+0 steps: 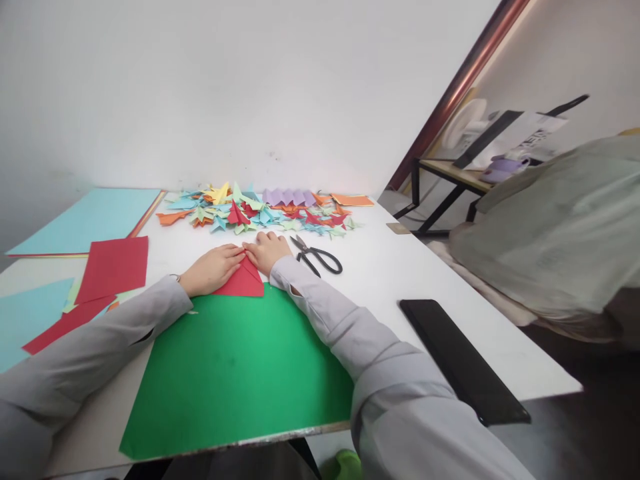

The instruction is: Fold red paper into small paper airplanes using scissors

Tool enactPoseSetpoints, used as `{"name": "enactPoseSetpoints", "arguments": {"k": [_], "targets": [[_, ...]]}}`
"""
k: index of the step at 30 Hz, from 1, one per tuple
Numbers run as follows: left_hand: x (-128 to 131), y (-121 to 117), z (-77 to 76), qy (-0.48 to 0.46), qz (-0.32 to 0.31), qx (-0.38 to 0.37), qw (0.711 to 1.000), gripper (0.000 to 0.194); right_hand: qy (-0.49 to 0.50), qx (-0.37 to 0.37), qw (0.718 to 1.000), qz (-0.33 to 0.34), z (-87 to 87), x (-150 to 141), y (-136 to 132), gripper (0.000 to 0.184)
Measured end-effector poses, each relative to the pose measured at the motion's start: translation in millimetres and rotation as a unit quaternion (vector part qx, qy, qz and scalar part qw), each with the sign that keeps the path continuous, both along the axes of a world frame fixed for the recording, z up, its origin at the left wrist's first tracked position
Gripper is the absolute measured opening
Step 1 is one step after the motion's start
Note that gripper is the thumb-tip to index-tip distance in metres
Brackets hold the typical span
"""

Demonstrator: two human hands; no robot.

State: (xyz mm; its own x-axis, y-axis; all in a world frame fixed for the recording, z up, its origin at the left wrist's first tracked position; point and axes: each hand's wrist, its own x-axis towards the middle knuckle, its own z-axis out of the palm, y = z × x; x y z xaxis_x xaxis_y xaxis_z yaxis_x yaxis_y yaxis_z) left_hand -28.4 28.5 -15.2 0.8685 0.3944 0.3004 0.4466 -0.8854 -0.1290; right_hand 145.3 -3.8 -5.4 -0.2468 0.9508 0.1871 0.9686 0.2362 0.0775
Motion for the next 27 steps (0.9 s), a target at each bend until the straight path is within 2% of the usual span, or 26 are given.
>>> {"name": "enactPoseSetpoints", "arguments": {"k": [8, 19, 27], "targets": [[-3, -6, 2.3, 0.023, 0.017, -0.014, 0.999, 0.037, -0.031, -0.01, 0.999, -0.011, 1.9, -5, 2, 0.041], [-46, -43, 10.1, 0.049, 0.006, -0.017, 0.999, 0.038, -0.027, -0.009, 0.999, -0.014, -0.7, -6, 4, 0.041], [-62, -64, 15.8, 0.092, 0.005, 0.034, 0.995, 0.039, -0.026, -0.028, 0.999, -0.017, -0.4, -6, 6, 0.042]]}}
